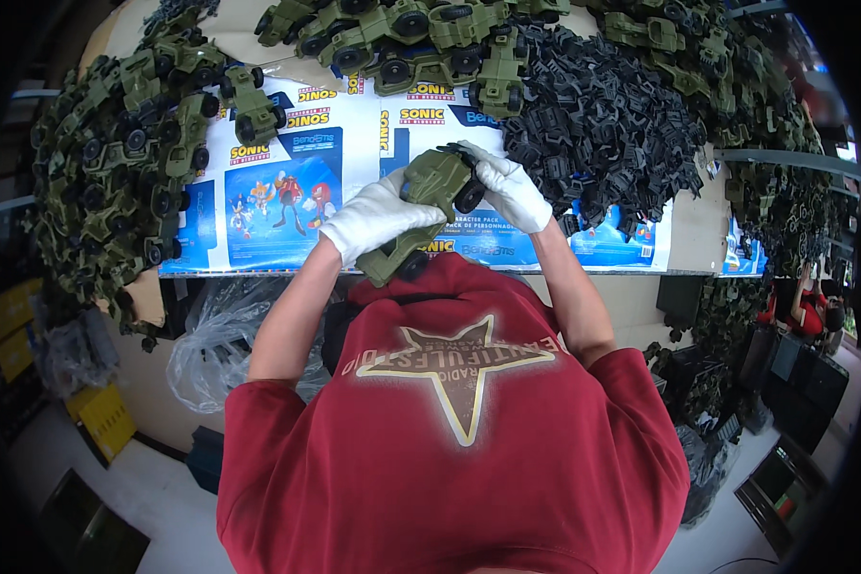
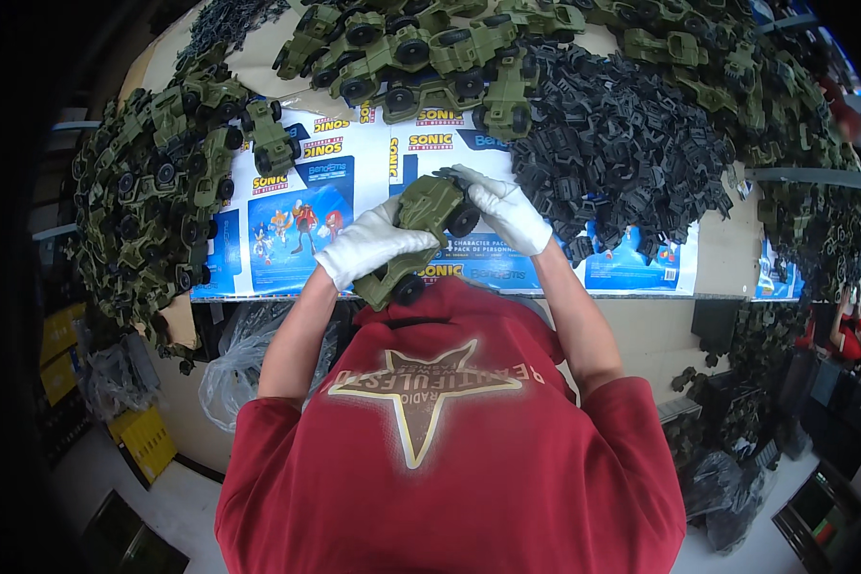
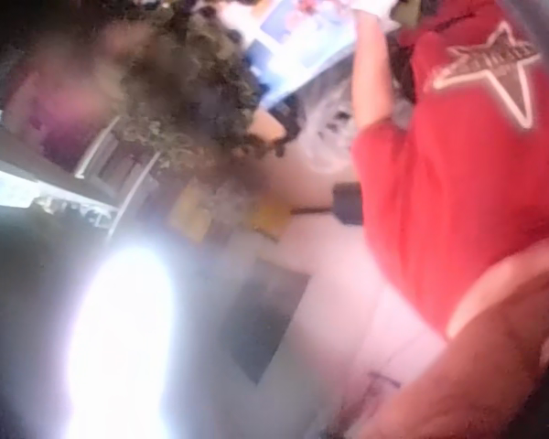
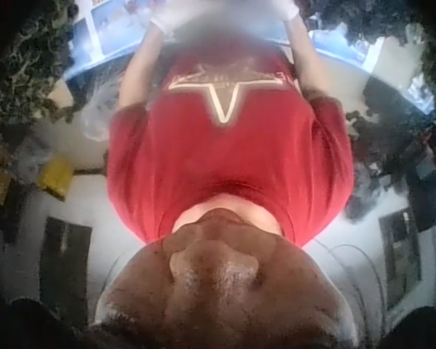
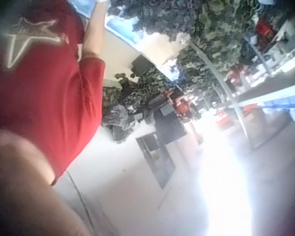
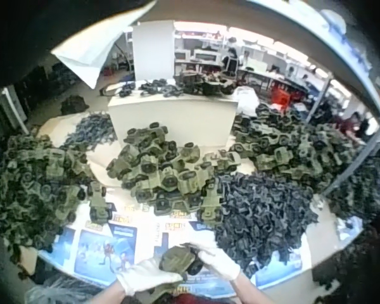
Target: The person assembles small green toy cars from plastic components at a workstation by hand, producing a pile of assembled cars.
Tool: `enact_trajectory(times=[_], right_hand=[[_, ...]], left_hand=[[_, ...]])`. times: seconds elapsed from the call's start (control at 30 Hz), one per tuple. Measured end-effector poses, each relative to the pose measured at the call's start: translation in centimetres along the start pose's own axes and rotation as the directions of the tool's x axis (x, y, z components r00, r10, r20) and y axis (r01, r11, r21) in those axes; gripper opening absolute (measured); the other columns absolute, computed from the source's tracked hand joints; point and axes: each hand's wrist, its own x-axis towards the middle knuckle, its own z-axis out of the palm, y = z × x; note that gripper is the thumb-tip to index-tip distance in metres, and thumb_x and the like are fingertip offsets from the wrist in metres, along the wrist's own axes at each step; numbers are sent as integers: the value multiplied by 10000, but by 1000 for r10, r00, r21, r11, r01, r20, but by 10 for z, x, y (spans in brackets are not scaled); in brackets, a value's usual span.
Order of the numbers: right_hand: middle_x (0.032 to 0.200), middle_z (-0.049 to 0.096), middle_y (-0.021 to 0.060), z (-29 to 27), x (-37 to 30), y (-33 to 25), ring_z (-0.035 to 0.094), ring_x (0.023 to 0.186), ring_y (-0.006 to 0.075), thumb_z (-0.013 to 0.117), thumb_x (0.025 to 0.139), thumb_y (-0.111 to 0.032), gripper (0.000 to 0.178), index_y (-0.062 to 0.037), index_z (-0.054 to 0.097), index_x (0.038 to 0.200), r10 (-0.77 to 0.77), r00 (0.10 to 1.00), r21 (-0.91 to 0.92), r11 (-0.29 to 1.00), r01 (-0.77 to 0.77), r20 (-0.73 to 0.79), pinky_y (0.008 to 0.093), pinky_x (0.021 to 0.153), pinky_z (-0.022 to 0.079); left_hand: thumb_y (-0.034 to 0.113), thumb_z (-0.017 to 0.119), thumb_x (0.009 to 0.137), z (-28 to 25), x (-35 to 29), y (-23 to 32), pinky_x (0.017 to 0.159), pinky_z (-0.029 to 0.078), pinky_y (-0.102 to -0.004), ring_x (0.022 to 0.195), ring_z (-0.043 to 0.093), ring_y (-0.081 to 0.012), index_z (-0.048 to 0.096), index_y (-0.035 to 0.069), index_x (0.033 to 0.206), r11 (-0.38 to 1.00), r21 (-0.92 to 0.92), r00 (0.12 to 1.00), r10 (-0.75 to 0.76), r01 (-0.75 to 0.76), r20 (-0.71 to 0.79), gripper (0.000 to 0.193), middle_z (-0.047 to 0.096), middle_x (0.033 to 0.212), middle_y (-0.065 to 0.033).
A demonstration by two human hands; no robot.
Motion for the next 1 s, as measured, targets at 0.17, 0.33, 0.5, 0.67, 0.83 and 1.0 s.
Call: enact_trajectory(times=[0.17,0.33,0.5,0.67,0.83,1.0], right_hand=[[1418,498,117,-6,-2,-2,455,1302,183,609,955,-330,616,27,430,1424,22,999,-73,997,-24,-31,328,1101,345],[1331,574,89,-9,-1,-14,504,1237,154,592,963,-348,553,6,504,1378,26,1000,-223,974,-26,-4,300,1060,379],[1140,672,43,-1,7,-31,594,1062,130,530,980,-455,538,-40,589,1318,43,992,-449,889,-92,-120,278,950,447],[1072,666,163,42,15,-29,635,1030,240,529,963,-381,452,-43,572,1259,-346,926,-812,578,83,-151,355,926,476],[1163,631,165,65,6,-24,597,1111,257,540,937,-246,375,-31,579,1242,-352,928,-648,737,193,-125,356,983,436],[1242,585,162,76,15,0,549,1180,282,542,879,-113,386,-28,564,1254,-432,897,-767,606,210,-96,350,1053,391]], left_hand=[[363,777,741,3,7,-10,918,493,-305,1029,657,-215,536,55,1326,1000,-20,1000,-8,8,0,705,681,1127,-126],[366,777,762,3,6,-10,911,491,-301,1024,655,-206,545,25,1302,989,-148,997,12,0,82,679,682,1119,-135],[377,774,772,10,10,-12,940,476,-316,1059,645,-238,504,-30,1310,978,-198,998,64,-62,5,726,667,1144,-167],[460,722,800,26,-4,11,1039,403,-342,1239,538,-327,316,-67,1409,995,-91,988,15,-29,-156,902,543,1330,-227],[438,651,904,3,20,-60,1082,350,-329,1371,373,-239,231,0,1502,738,108,685,663,-666,-302,852,438,1444,-170],[244,663,923,23,24,-44,961,438,-280,1065,562,-136,519,27,1315,568,-488,749,505,-663,-430,470,614,1165,-57]])
